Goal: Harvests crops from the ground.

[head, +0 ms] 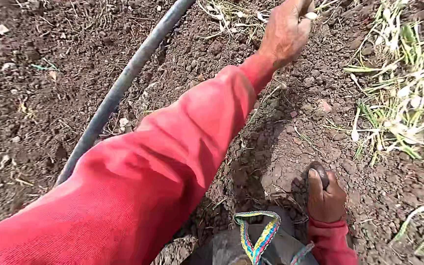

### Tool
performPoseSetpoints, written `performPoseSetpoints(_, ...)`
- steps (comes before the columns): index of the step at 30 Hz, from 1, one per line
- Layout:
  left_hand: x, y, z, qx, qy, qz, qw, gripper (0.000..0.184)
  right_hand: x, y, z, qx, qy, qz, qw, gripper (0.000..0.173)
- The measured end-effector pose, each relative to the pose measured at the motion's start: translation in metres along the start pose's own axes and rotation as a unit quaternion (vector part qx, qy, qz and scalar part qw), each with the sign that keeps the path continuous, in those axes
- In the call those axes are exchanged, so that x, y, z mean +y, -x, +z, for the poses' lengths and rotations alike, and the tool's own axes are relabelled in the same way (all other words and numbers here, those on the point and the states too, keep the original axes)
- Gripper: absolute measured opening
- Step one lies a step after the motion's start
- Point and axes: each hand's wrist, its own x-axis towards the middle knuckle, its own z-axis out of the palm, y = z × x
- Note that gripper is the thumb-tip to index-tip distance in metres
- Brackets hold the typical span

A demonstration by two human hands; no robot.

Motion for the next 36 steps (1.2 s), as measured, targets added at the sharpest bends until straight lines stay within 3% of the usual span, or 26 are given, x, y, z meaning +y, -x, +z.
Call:
performPoseSetpoints(2,0.007,0.005,0.015,-0.032,-0.048,0.008,0.998,0.028,0.000,-0.006,0.002,0.019,-0.006,-0.009,1.000,0.052)
performPoseSetpoints(4,0.018,0.047,0.044,-0.138,-0.105,0.009,0.985,0.025,0.002,-0.006,0.000,0.022,-0.019,-0.011,1.000,0.052)
performPoseSetpoints(7,0.019,0.115,0.091,-0.322,-0.154,0.013,0.934,0.021,0.004,-0.001,0.000,0.013,-0.050,-0.009,0.999,0.053)
performPoseSetpoints(9,0.002,0.140,0.107,-0.387,-0.172,0.041,0.905,0.023,-0.001,0.003,0.008,0.017,-0.066,-0.009,0.998,0.055)
performPoseSetpoints(12,-0.014,0.157,0.124,-0.369,-0.162,0.132,0.906,0.018,-0.008,0.009,-0.003,0.017,-0.032,0.046,0.998,0.046)
performPoseSetpoints(14,-0.012,0.155,0.126,-0.315,-0.125,0.121,0.933,0.016,-0.005,0.005,-0.009,0.003,-0.015,0.068,0.998,0.044)
performPoseSetpoints(17,0.003,0.137,0.089,-0.164,0.011,-0.055,0.985,0.017,-0.010,-0.016,-0.021,-0.055,-0.013,0.063,0.996,0.047)
performPoseSetpoints(19,0.004,0.133,0.054,-0.063,0.137,-0.211,0.966,0.012,-0.029,-0.031,-0.043,-0.094,-0.062,0.031,0.993,0.043)
performPoseSetpoints(21,-0.011,0.139,0.024,-0.027,0.224,-0.308,0.924,0.014,-0.053,-0.048,-0.069,-0.078,-0.226,-0.014,0.971,0.037)
performPoseSetpoints(24,-0.039,0.172,0.011,-0.104,0.169,-0.386,0.901,0.019,-0.089,-0.083,-0.102,-0.075,-0.447,-0.037,0.890,0.030)
performPoseSetpoints(26,-0.052,0.182,0.021,-0.192,0.097,-0.389,0.896,0.024,-0.105,-0.108,-0.092,-0.093,-0.440,-0.057,0.892,0.028)
performPoseSetpoints(28,-0.057,0.193,0.038,-0.226,0.058,-0.370,0.899,0.024,-0.093,-0.106,-0.038,-0.104,-0.353,-0.038,0.929,0.030)
performPoseSetpoints(30,-0.048,0.195,0.050,-0.209,0.054,-0.365,0.906,0.025,-0.039,-0.067,0.043,-0.105,-0.275,0.049,0.954,0.041)
performPoseSetpoints(32,-0.030,0.193,0.065,-0.195,0.037,-0.359,0.912,0.025,0.003,-0.027,0.082,-0.079,-0.257,0.113,0.957,0.044)
performPoseSetpoints(34,-0.020,0.206,0.086,-0.226,-0.041,-0.316,0.920,0.024,0.007,-0.007,0.063,-0.065,-0.245,0.080,0.964,0.045)
performPoseSetpoints(36,-0.018,0.244,0.108,-0.241,-0.086,-0.263,0.930,0.028,-0.011,0.000,0.005,-0.046,-0.255,0.023,0.965,0.042)
